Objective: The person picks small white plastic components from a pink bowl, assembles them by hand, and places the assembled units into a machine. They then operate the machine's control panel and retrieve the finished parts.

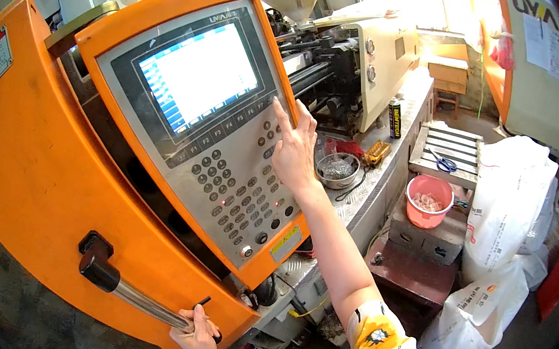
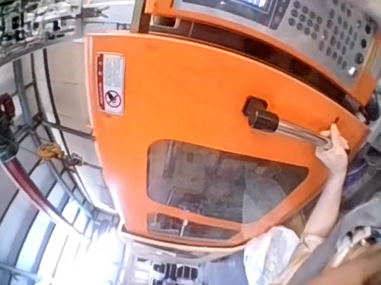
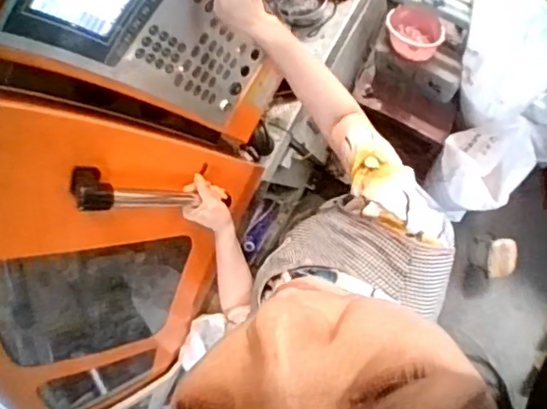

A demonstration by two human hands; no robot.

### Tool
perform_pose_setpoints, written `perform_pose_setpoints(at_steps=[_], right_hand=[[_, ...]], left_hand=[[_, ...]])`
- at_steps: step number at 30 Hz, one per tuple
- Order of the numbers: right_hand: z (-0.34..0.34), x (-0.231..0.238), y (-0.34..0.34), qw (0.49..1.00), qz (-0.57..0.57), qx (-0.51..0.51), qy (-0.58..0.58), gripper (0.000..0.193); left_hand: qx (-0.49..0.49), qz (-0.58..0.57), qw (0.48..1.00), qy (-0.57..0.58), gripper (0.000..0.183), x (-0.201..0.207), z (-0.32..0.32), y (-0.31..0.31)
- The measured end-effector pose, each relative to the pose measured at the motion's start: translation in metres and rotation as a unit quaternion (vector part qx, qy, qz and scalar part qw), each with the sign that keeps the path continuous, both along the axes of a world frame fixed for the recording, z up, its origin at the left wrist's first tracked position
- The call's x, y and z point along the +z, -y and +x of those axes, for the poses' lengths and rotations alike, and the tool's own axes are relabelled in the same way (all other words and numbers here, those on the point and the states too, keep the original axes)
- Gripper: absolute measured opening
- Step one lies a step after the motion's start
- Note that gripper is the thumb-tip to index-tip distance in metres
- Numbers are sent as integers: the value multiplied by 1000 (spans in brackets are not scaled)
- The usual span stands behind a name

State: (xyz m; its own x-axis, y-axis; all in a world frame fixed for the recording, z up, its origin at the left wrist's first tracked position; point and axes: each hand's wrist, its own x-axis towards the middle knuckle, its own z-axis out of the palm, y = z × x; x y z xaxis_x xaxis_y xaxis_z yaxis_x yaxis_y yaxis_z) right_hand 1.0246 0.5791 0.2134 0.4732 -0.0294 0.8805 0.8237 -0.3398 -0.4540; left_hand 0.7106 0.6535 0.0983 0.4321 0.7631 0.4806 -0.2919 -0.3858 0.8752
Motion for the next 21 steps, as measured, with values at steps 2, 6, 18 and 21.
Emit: perform_pose_setpoints(at_steps=[2, 6, 18, 21], right_hand=[[9, 1, -6, 999, -16, -24, 14, 77], [10, 2, -9, 998, -26, -54, 21, 79], [-93, -1, -29, 980, -94, 112, 133, 80], [-97, 0, -37, 977, -90, 102, 163, 80]], left_hand=[[4, -2, 1000, -6, 28, 1, 0, 1], [13, -2, 1000, 5, 28, -1, 1, 0], [3, 2, 1000, 3, 27, 1, 0, 2], [-6, 0, 1000, 4, 27, 0, 0, 1]])
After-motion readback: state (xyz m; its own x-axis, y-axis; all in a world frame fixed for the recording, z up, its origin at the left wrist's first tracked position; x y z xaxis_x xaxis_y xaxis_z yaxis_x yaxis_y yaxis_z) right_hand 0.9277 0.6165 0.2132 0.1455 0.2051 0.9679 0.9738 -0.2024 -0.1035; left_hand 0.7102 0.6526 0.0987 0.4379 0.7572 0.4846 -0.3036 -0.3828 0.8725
